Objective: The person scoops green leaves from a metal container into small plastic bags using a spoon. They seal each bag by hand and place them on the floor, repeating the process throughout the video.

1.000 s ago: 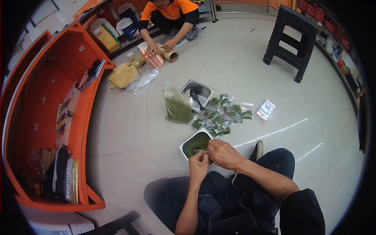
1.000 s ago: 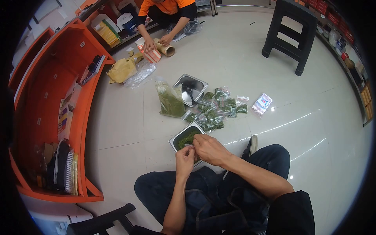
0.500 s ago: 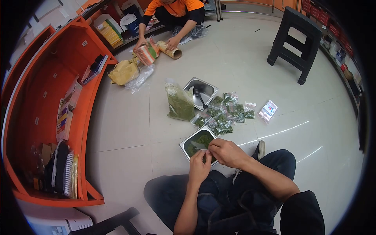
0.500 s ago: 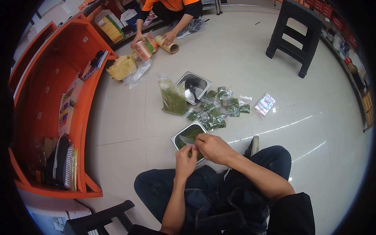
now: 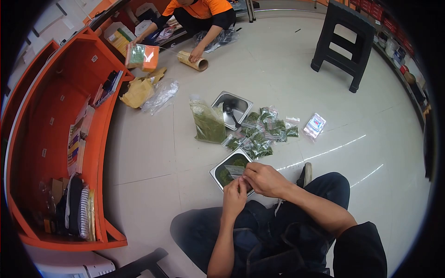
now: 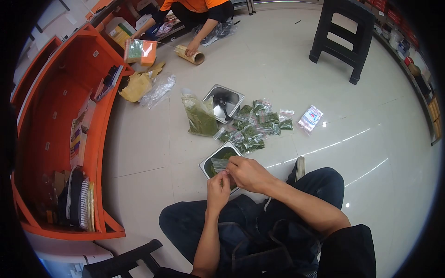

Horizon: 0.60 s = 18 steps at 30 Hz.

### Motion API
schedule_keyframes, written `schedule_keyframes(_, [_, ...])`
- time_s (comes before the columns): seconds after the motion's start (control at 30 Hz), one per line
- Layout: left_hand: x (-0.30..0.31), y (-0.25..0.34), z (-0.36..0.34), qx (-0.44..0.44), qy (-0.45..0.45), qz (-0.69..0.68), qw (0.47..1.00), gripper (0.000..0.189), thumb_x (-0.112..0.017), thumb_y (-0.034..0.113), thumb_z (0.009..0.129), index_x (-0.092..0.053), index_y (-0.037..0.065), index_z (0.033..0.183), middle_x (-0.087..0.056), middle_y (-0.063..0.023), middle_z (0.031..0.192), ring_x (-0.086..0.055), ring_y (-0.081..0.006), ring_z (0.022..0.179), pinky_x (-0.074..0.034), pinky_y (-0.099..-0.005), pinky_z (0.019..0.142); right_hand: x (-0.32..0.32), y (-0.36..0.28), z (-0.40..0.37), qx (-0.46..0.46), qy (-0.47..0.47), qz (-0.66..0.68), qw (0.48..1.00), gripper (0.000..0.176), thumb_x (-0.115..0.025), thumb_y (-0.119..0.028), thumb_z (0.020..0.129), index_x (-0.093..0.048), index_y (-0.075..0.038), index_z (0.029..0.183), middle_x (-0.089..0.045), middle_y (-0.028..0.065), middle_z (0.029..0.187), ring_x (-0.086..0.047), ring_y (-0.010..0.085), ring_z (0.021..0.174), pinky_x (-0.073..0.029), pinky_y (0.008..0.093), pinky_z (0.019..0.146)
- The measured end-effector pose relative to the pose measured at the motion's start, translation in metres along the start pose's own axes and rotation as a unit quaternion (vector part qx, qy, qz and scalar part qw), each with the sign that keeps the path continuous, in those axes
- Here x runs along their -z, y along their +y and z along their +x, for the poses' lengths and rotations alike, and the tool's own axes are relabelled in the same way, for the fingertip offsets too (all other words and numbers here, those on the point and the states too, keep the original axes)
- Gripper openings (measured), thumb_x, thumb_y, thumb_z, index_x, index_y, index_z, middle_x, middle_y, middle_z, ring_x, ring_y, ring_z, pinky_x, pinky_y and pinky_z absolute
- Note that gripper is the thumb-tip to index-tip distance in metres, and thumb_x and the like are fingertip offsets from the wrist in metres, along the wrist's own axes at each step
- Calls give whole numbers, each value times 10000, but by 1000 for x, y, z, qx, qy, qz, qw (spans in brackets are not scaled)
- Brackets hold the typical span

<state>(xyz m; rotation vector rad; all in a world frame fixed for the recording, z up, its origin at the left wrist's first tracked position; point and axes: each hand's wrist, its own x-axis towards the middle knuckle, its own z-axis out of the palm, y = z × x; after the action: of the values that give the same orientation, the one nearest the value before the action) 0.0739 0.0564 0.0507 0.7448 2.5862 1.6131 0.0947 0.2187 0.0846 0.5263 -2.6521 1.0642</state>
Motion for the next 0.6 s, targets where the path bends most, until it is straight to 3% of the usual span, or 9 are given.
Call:
schedule_keyframes(0.13, [-1, 2, 0, 24, -6, -11, 1000, 257, -494, 123, 986, -621, -65, 865, -632, -241, 713, -635, -395, 641, -465, -420, 585, -3, -4, 0, -15, -21, -40, 999, 127, -611, -86, 840, -591, 39, 825, -570, 166, 840, -626, 344, 753, -525, 419, 669])
schedule_keyframes(0.23, [-6, -2, 1, 73, -3, -35, 997, 265, -508, 128, 982, -625, -67, 848, -610, -225, 656, -620, -326, 562, -441, -396, 548, -11, -4, -1, -22, 3, -62, 998, 115, -609, -85, 834, -583, 28, 833, -569, 161, 836, -626, 338, 778, -524, 414, 689])
schedule_keyframes(0.3, [-6, 0, 2, 107, 3, -65, 992, 260, -523, 126, 975, -624, -71, 839, -574, -208, 611, -556, -211, 503, -409, -367, 518, -15, -5, -1, -20, 25, -79, 996, 102, -610, -71, 807, -579, 25, 822, -568, 159, 833, -620, 335, 796, -520, 412, 710])
schedule_keyframes(0.43, [-9, -2, -2, 137, 17, -82, 987, 262, -539, 126, 962, -627, -75, 819, -546, -186, 580, -481, -130, 508, -393, -352, 505, -23, 0, 0, 4, 61, -105, 993, 106, -617, -63, 772, -573, 25, 813, -564, 162, 817, -615, 332, 794, -515, 416, 710])
schedule_keyframes(0.5, [-18, -13, -10, 99, 8, -41, 994, 279, -533, 133, 978, -628, -66, 808, -524, -16, 556, -426, -50, 532, -342, -290, 463, -18, 12, 7, -62, 123, -144, 980, 124, -629, -60, 740, -565, 25, 805, -565, 165, 807, -613, 332, 786, -510, 419, 708])
schedule_keyframes(0.57, [-21, -9, -12, 113, 12, -20, 993, 286, -537, 123, 957, -627, -62, 757, -528, -10, 565, -451, -41, 526, -351, -267, 458, -15, 9, 6, -51, 132, -136, 980, 138, -647, -75, 737, -563, 17, 795, -564, 162, 790, -609, 338, 770, -508, 421, 714])
schedule_keyframes(0.6, [-21, -10, -10, 144, 42, -80, 986, 297, -540, 122, 950, -621, -57, 727, -532, -10, 567, -471, -47, 519, -361, -261, 458, -12, 5, 7, -54, 117, -115, 985, 136, -648, -74, 740, -565, 17, 798, -572, 165, 832, -608, 339, 797, -509, 419, 734])
